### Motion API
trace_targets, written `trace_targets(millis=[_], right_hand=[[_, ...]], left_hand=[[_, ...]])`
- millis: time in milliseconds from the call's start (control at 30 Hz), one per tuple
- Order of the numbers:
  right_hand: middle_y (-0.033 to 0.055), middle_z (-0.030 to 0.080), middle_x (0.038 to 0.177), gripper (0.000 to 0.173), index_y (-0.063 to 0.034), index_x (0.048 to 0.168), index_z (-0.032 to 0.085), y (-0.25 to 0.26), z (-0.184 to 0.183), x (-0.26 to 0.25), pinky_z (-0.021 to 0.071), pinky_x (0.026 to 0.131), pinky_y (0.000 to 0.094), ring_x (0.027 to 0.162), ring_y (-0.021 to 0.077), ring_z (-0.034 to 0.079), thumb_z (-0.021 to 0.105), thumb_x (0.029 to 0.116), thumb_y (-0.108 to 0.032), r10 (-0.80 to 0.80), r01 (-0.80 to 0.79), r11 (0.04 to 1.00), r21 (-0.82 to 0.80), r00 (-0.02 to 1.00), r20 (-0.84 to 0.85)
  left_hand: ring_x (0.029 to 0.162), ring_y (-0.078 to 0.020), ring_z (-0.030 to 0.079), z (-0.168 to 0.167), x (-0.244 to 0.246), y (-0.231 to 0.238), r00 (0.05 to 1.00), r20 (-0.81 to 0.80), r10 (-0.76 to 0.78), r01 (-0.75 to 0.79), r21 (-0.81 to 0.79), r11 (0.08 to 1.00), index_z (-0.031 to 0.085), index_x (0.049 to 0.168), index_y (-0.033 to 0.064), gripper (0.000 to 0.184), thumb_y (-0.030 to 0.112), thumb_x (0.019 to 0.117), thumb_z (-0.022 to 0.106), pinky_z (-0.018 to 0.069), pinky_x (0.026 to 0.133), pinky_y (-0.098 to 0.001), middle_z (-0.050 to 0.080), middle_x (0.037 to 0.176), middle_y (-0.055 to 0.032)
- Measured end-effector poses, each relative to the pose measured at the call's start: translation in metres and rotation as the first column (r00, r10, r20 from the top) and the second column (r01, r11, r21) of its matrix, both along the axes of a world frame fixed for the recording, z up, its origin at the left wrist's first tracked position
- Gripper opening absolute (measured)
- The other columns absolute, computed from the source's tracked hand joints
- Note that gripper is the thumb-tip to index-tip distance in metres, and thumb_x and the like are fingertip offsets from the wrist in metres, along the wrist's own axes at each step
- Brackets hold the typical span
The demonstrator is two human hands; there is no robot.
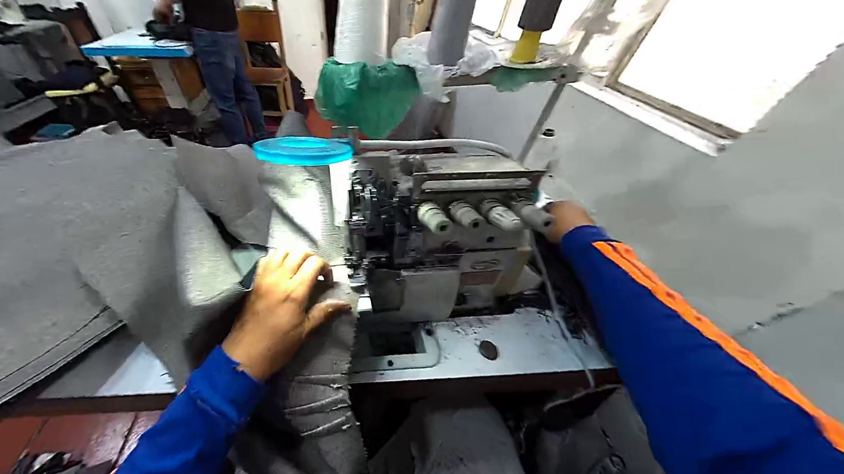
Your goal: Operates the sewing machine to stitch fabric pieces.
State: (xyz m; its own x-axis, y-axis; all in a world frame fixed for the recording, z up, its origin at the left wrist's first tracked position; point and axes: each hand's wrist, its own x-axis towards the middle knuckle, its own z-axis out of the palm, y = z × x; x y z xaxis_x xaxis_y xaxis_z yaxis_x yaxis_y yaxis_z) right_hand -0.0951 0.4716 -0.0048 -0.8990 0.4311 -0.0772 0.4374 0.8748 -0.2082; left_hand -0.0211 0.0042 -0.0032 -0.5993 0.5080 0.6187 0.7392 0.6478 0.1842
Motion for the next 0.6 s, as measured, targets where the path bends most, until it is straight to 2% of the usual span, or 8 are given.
trace_targets(millis=[133, 233, 267, 333, 367, 400, 500, 600], right_hand=[[0.0489, 0.053, 0.123, 0.037, 0.0136, 0.124, 0.060, 0.000, 0.003, 0.031, 0.0355, 0.092, 0.0845, 0.117, 0.0699, 0.049, 0.068, 0.0967, -0.011, 0.101, -0.111, 0.993, -0.028, 0.964, -0.245], [0.0436, 0.059, 0.107, 0.038, 0.0151, 0.125, 0.050, -0.032, 0.009, 0.099, 0.0406, 0.079, 0.0814, 0.098, 0.0637, 0.058, 0.061, 0.0962, -0.007, 0.104, -0.234, 0.963, -0.133, 0.780, -0.618], [0.0388, 0.061, 0.110, 0.045, 0.0123, 0.130, 0.046, -0.054, 0.010, 0.127, 0.0455, 0.080, 0.0739, 0.097, 0.0544, 0.062, 0.064, 0.0945, -0.010, 0.075, -0.273, 0.946, -0.176, 0.712, -0.699], [0.0206, 0.064, 0.120, 0.062, 0.0061, 0.140, 0.040, -0.109, 0.012, 0.175, 0.0561, 0.087, 0.0446, 0.101, 0.0221, 0.067, 0.069, 0.0899, -0.015, 0.025, -0.361, 0.898, -0.252, 0.613, -0.789], [0.0085, 0.066, 0.122, 0.067, 0.0039, 0.143, 0.038, -0.141, 0.012, 0.190, 0.0575, 0.089, 0.0290, 0.104, 0.0053, 0.066, 0.071, 0.0876, -0.014, 0.002, -0.428, 0.853, -0.298, 0.575, -0.818], [0.0031, 0.067, 0.121, 0.067, 0.0051, 0.144, 0.039, -0.173, 0.009, 0.200, 0.0569, 0.089, 0.0221, 0.104, -0.0022, 0.065, 0.071, 0.0882, -0.011, -0.018, -0.504, 0.794, -0.340, 0.540, -0.842], [0.0059, 0.072, 0.111, 0.036, 0.0080, 0.129, 0.060, -0.259, -0.007, 0.198, 0.0569, 0.087, 0.0215, 0.099, -0.0003, 0.067, 0.062, 0.0979, -0.011, -0.028, -0.634, 0.676, -0.375, 0.486, -0.874], [-0.0019, 0.073, 0.093, 0.020, 0.0015, 0.110, 0.068, -0.310, -0.007, 0.183, 0.0571, 0.082, 0.0146, 0.089, -0.0051, 0.068, 0.052, 0.1022, -0.009, -0.029, -0.754, 0.519, -0.403, 0.455, -0.890]], left_hand=[[0.093, -0.0258, 0.065, 0.021, -0.004, -0.008, 0.975, 0.135, -0.174, 0.178, -0.015, 0.984, 0.071, 0.088, 0.0068, 0.020, 0.027, 0.0901, 0.073, 0.0474, 0.093, -0.0503, 0.068, 0.090, -0.0078], [0.070, -0.0104, 0.061, 0.043, -0.002, -0.008, 0.896, 0.268, -0.354, 0.333, 0.121, 0.935, 0.069, 0.088, 0.0044, 0.011, 0.012, 0.0892, 0.076, 0.0517, 0.071, -0.0296, 0.065, 0.074, -0.0021], [0.067, -0.0063, 0.061, 0.048, 0.000, -0.008, 0.858, 0.300, -0.417, 0.369, 0.205, 0.907, 0.070, 0.090, 0.0020, 0.008, 0.008, 0.0891, 0.076, 0.0519, 0.066, -0.0242, 0.067, 0.074, -0.0022], [0.067, -0.0017, 0.061, 0.057, 0.009, -0.008, 0.837, 0.276, -0.473, 0.392, 0.302, 0.869, 0.073, 0.091, 0.0002, 0.006, 0.006, 0.0885, 0.075, 0.0509, 0.064, -0.0180, 0.069, 0.077, -0.0024], [0.068, -0.0003, 0.061, 0.060, 0.015, -0.006, 0.844, 0.239, -0.480, 0.394, 0.330, 0.858, 0.074, 0.089, 0.0007, 0.006, 0.006, 0.0881, 0.076, 0.0501, 0.064, -0.0160, 0.069, 0.077, -0.0015], [0.071, 0.0004, 0.062, 0.062, 0.021, -0.005, 0.851, 0.207, -0.482, 0.396, 0.350, 0.849, 0.075, 0.089, 0.0014, 0.006, 0.007, 0.0877, 0.076, 0.0513, 0.066, -0.0149, 0.071, 0.079, -0.0010], [0.081, -0.0032, 0.065, 0.067, 0.039, 0.001, 0.855, 0.143, -0.499, 0.413, 0.394, 0.821, 0.075, 0.086, 0.0021, 0.009, 0.010, 0.0868, 0.078, 0.0542, 0.074, -0.0170, 0.071, 0.086, -0.0017], [0.101, -0.0110, 0.070, 0.070, 0.046, -0.002, 0.847, 0.167, -0.504, 0.405, 0.410, 0.817, 0.071, 0.088, -0.0017, 0.009, 0.006, 0.0870, 0.077, 0.0591, 0.089, -0.0240, 0.072, 0.111, -0.0105]])
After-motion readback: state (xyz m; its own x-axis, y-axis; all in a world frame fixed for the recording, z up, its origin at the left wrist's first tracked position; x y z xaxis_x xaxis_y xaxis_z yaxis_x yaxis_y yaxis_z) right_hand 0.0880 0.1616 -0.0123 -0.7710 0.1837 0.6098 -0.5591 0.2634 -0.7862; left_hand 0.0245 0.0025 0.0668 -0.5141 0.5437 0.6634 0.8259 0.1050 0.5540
